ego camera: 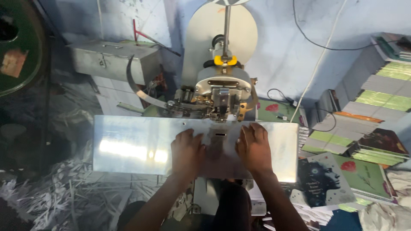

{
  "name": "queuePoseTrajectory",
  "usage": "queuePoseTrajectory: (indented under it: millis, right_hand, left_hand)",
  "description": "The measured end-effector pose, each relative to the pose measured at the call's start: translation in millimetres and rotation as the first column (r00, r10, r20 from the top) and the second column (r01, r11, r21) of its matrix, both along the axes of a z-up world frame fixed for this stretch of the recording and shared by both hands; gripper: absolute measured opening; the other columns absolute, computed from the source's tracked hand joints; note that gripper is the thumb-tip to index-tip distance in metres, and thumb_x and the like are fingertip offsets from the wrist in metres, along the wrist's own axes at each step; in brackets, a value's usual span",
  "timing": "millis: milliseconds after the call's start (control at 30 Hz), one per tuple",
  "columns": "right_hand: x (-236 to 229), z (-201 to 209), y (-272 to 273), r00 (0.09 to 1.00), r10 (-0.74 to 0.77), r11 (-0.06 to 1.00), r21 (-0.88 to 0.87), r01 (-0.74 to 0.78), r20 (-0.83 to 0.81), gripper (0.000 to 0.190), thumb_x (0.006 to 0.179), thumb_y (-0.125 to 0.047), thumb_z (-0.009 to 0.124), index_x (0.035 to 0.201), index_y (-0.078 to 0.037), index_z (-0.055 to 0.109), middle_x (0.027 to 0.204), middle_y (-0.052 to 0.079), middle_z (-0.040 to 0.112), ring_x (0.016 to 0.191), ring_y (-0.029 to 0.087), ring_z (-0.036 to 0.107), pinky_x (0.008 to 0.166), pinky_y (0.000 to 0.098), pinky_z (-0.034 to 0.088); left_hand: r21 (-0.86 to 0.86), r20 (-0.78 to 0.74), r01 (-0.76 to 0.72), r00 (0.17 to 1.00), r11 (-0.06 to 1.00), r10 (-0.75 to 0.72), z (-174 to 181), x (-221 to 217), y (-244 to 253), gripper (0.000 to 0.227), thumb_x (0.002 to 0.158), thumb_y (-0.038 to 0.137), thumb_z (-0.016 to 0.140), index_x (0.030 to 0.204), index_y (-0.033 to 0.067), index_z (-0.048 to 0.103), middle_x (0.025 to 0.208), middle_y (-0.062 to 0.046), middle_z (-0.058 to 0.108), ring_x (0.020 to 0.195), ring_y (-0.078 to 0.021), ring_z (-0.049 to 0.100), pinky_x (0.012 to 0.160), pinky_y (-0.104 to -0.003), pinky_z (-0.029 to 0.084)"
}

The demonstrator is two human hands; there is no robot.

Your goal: The person repeatedly picks up a book cover, places it on a binding machine, and operates the machine to stitch the spine. They then remove the bound book and place it on a growing stack to the right. The process is repeated for multiple identical covers.

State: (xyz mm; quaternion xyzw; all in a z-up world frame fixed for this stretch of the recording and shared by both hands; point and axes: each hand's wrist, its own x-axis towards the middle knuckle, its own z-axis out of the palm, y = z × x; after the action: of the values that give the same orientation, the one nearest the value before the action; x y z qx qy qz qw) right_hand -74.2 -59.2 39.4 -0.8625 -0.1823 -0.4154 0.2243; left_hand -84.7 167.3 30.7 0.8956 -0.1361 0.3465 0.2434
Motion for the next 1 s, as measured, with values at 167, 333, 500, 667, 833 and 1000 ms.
queuePoseTrajectory:
  millis: [167,333,500,667,833,1000]
  right_hand:
    - [-1,0,29,0.994,0.095,0.995,0.022,-0.094,-0.048,0.034,0.088,-0.009,0.068,0.120,0.001,0.068,0.127,0.017,0.059,0.118,0.037,0.056,0.100,0.0446,0.050]
    - [6,-1,57,0.986,0.162,0.984,-0.070,-0.165,-0.050,0.034,0.086,-0.008,0.068,0.119,-0.001,0.069,0.125,0.014,0.061,0.119,0.035,0.056,0.102,0.0432,0.049]
    - [20,-4,85,0.977,0.209,0.959,-0.189,-0.211,-0.032,0.035,0.083,-0.010,0.068,0.117,-0.002,0.070,0.124,0.014,0.061,0.119,0.034,0.056,0.104,0.0430,0.046]
    - [34,-11,113,0.960,0.281,0.934,-0.228,-0.275,-0.006,0.034,0.085,-0.009,0.065,0.119,-0.004,0.070,0.126,0.012,0.063,0.124,0.032,0.056,0.107,0.0424,0.047]
    - [41,-13,142,0.924,0.360,0.906,-0.188,-0.379,-0.124,0.038,0.084,-0.007,0.064,0.121,-0.005,0.071,0.135,0.014,0.061,0.133,0.035,0.051,0.110,0.0442,0.043]
    - [45,0,171,0.898,0.411,0.869,-0.233,-0.437,-0.153,0.041,0.084,-0.003,0.062,0.125,-0.003,0.068,0.141,0.017,0.058,0.138,0.037,0.047,0.115,0.0454,0.037]
  left_hand:
    - [-0.009,0.034,-0.084,0.996,0.996,0.084,3,-3,23,0.053,0.073,0.016,0.077,0.123,0.0063,0.066,0.130,-0.021,0.057,0.126,-0.0409,0.050,0.099,-0.054,0.042]
    - [-0.003,0.019,-0.186,0.982,0.983,0.186,9,-5,46,0.057,0.069,0.015,0.078,0.123,0.0053,0.064,0.133,-0.021,0.056,0.128,-0.0407,0.050,0.102,-0.053,0.043]
    - [-0.037,-0.071,-0.156,0.986,0.987,0.153,8,-6,68,0.065,0.067,0.021,0.082,0.126,0.0032,0.060,0.131,-0.023,0.054,0.124,-0.0435,0.050,0.094,-0.054,0.044]
    - [-0.038,-0.029,-0.125,0.992,0.991,0.124,2,2,86,0.055,0.075,0.016,0.076,0.127,0.0036,0.062,0.134,-0.021,0.057,0.119,-0.0411,0.057,0.095,-0.051,0.049]
    - [-0.152,-0.097,-0.031,0.995,0.988,0.016,4,4,108,0.057,0.075,0.016,0.077,0.129,0.0030,0.062,0.135,-0.020,0.058,0.118,-0.0407,0.058,0.096,-0.047,0.051]
    - [-0.214,-0.083,0.003,0.996,0.977,-0.021,6,1,122,0.058,0.078,0.015,0.078,0.133,0.0075,0.061,0.137,-0.019,0.056,0.123,-0.0395,0.057,0.100,-0.046,0.050]
